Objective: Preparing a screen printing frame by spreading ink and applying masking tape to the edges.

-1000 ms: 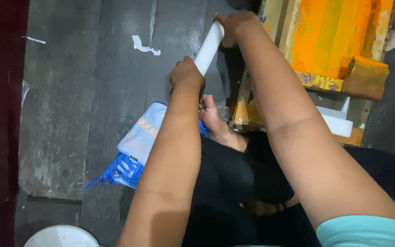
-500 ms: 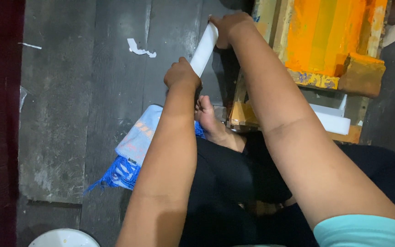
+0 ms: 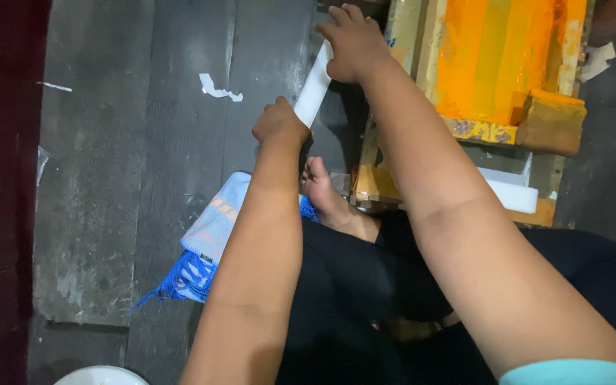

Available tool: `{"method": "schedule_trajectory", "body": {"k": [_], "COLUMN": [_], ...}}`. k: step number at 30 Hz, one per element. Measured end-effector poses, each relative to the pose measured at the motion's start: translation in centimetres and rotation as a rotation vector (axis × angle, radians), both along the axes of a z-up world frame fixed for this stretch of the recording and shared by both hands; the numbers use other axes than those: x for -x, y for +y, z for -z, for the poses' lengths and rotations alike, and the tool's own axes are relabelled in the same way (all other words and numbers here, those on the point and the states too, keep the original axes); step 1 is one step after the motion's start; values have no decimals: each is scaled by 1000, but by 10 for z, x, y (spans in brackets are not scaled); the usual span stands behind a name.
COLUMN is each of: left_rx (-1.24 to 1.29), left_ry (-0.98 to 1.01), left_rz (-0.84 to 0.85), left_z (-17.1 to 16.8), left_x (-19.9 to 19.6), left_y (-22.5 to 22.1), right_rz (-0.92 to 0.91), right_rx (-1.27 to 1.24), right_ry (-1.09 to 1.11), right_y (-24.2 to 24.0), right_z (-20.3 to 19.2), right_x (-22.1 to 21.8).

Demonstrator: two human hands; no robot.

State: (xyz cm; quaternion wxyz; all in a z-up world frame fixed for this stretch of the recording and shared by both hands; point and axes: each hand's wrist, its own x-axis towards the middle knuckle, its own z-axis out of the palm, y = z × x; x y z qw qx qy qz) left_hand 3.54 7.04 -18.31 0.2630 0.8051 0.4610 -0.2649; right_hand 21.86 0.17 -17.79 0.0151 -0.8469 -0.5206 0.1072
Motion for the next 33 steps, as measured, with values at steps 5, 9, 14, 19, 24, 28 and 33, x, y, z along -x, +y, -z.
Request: {"method": "schedule_trajectory", "body": {"k": [5, 9, 14, 19, 24, 28, 33], "left_rx": [-113, -197, -298, -427, -486, -371, -294], "left_ry": [-48, -87, -220, -485, -1021, -1041, -955], "left_rz": [61, 126, 157, 190, 330, 517, 755], "left_z": [6, 0, -44, -107, -178, -162, -112], "left_x": [-5, -2, 6, 15, 19, 26, 21], "left_y": [4, 2, -12, -51, -126, -157, -157], "right_rz": [38, -192, -125, 55, 280, 289, 260], "right_rx": [-186, -357, -497, -614, -677, -491, -263], "right_ry": [289, 250, 257, 198, 304, 276, 322], "right_y": [-24, -90, -203, -310, -382, -380, -378], "right_z": [-34, -74, -137, -161, -170, -176, -162], "right_x": [21, 60, 89, 80, 67, 64, 55]}}
